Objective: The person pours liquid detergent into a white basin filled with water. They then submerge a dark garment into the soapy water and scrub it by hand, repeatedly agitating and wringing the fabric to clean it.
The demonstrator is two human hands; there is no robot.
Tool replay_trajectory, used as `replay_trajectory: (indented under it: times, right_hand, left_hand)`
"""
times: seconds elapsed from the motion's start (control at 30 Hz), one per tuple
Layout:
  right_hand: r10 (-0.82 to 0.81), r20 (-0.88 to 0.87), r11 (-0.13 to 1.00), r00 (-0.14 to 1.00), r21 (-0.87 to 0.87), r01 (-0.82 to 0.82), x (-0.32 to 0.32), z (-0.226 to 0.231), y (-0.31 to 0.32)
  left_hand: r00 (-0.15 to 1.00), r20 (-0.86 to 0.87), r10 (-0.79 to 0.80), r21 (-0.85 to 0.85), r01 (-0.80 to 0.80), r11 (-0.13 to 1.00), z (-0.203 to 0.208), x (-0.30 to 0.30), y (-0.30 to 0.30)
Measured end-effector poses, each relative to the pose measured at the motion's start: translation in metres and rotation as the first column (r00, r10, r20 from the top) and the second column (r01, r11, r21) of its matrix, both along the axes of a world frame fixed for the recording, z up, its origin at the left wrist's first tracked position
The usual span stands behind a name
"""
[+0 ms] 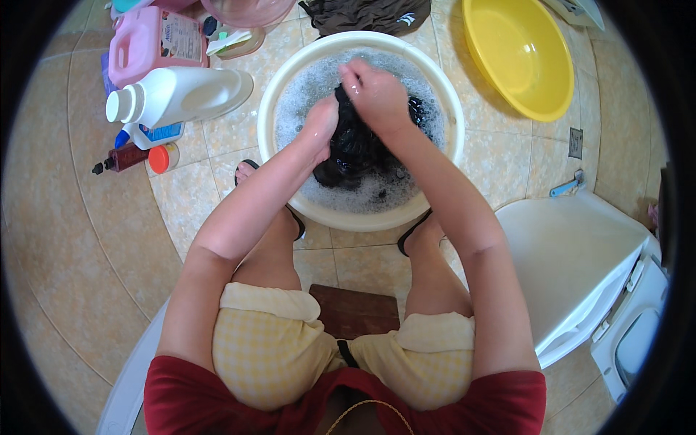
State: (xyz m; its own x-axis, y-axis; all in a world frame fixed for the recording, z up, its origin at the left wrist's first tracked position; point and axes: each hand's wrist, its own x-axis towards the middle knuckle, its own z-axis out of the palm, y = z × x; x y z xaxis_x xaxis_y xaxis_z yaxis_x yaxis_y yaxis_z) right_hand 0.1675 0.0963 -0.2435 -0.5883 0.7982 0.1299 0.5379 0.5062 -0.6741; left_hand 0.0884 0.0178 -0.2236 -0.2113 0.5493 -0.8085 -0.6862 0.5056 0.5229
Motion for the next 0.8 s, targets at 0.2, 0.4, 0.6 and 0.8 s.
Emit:
replay_trajectory:
  times: [0.2,0.4,0.6,0.8]
  right_hand:
    - [-0.082,0.026,0.994,0.996,0.078,0.079,0.038,-0.023,0.007]
    - [0.195,0.359,0.977,0.913,-0.154,-0.148,0.046,-0.061,0.0]
    - [0.115,-0.057,0.987,0.992,-0.107,-0.121,0.018,-0.007,-0.029]
    - [0.302,-0.089,0.942,0.949,0.181,-0.283,-0.007,0.031,-0.057]
  left_hand:
    - [0.915,-0.403,-0.016,0.132,0.075,0.988,-0.02,-0.006,-0.009]
    - [0.988,-0.072,-0.134,0.112,0.142,0.983,-0.052,-0.015,-0.02]
    - [0.957,0.29,0.019,0.027,-0.028,0.999,-0.028,-0.019,-0.004]
    - [0.996,-0.087,-0.018,0.121,0.029,0.992,-0.03,-0.021,-0.007]
